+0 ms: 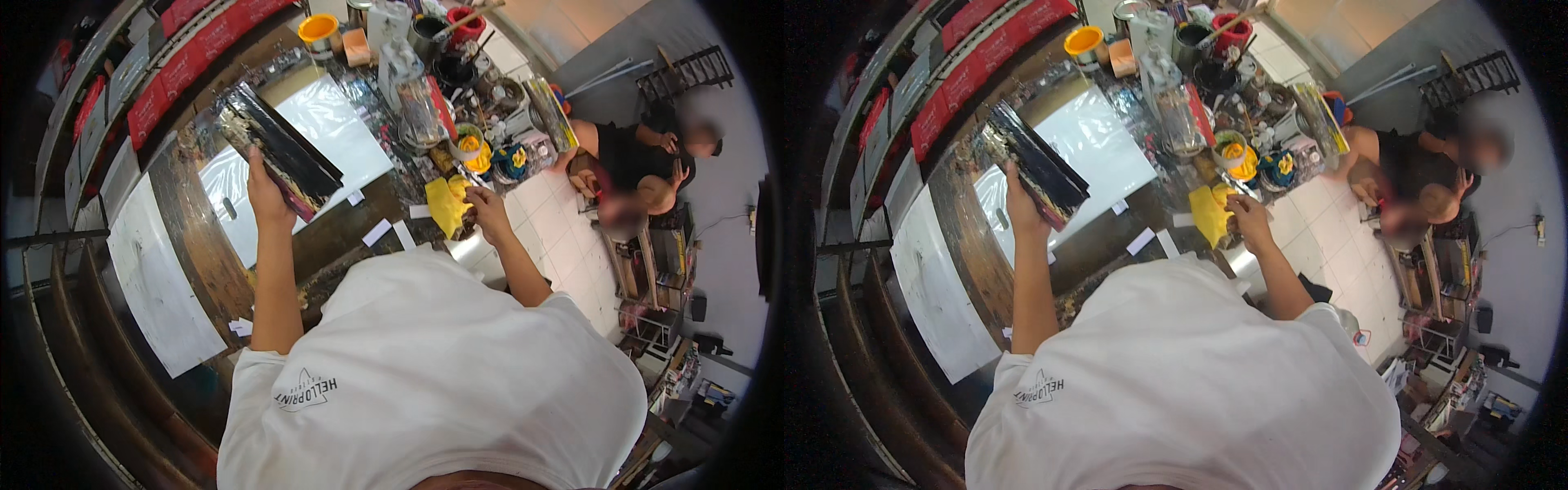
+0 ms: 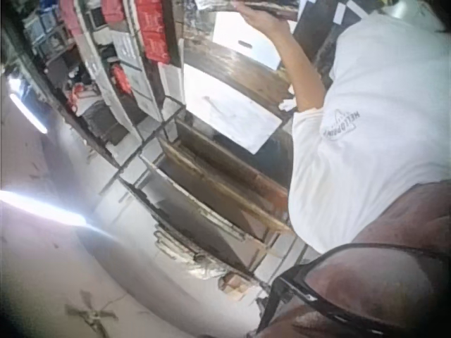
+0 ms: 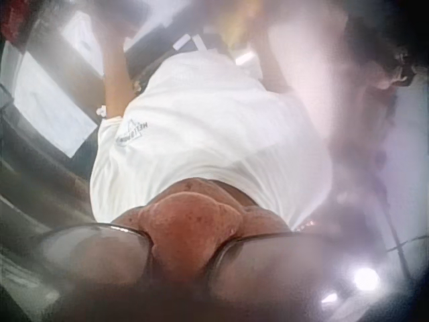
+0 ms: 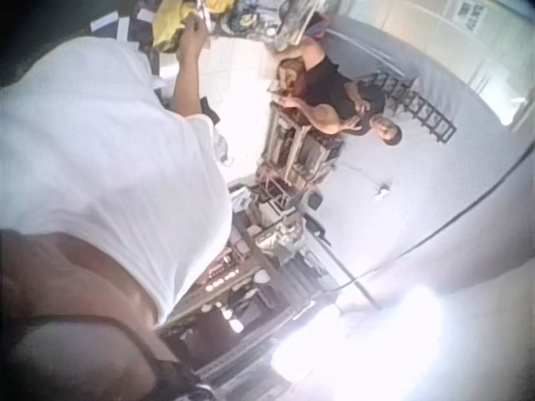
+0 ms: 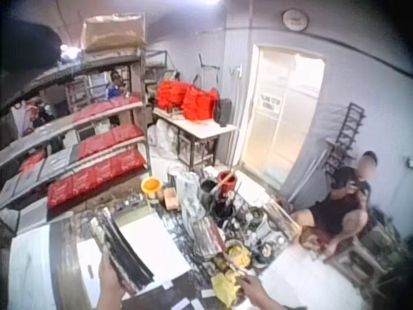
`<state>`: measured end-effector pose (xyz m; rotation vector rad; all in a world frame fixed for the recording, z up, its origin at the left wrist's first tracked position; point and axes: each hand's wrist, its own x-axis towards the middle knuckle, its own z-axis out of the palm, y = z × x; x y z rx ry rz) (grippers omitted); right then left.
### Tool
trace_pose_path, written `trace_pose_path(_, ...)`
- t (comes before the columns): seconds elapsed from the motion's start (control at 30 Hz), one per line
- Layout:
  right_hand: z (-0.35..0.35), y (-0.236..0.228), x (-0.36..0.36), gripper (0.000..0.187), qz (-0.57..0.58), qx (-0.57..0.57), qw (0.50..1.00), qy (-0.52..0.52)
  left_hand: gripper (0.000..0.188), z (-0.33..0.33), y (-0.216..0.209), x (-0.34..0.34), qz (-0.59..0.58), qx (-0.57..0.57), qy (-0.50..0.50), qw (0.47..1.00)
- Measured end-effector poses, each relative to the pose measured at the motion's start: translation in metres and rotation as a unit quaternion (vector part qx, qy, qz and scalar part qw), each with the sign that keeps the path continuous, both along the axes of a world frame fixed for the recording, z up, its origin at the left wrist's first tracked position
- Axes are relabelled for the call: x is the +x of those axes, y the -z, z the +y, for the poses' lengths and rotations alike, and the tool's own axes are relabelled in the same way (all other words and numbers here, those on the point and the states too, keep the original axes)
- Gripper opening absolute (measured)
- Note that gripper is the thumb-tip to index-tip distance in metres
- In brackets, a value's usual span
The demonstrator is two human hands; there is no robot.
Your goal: The person retrieves a green screen printing frame from a shelf and places it on a work table. They then apply masking tape around the edges of the frame to secure it for printing.
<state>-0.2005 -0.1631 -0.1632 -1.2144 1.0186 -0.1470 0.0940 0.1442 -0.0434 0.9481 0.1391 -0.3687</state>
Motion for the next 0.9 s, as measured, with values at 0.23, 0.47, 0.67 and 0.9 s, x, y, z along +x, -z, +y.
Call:
trace_pose_path(0.23, -0.005, 0.030, -0.014, 0.022, 0.108, -0.408, 0.907, 0.014, 0.045, -0.007, 0.017, -0.010, 0.036, 0.006, 0.019, 0.999)
trace_pose_path(0.47, 0.001, 0.044, 0.010, 0.024, 0.092, -0.441, 0.876, -0.171, 0.049, -0.020, 0.023, -0.015, 0.027, 0.022, 0.023, 0.999)
trace_pose_path(0.67, -0.006, 0.075, 0.033, 0.007, 0.076, -0.511, 0.817, -0.254, 0.057, -0.033, 0.018, -0.025, 0.035, 0.024, 0.014, 0.999)
trace_pose_path(0.9, -0.013, 0.044, 0.039, 0.023, 0.166, -0.484, 0.788, -0.342, 0.048, -0.041, 0.020, -0.033, 0.047, -0.015, -0.050, 0.998)
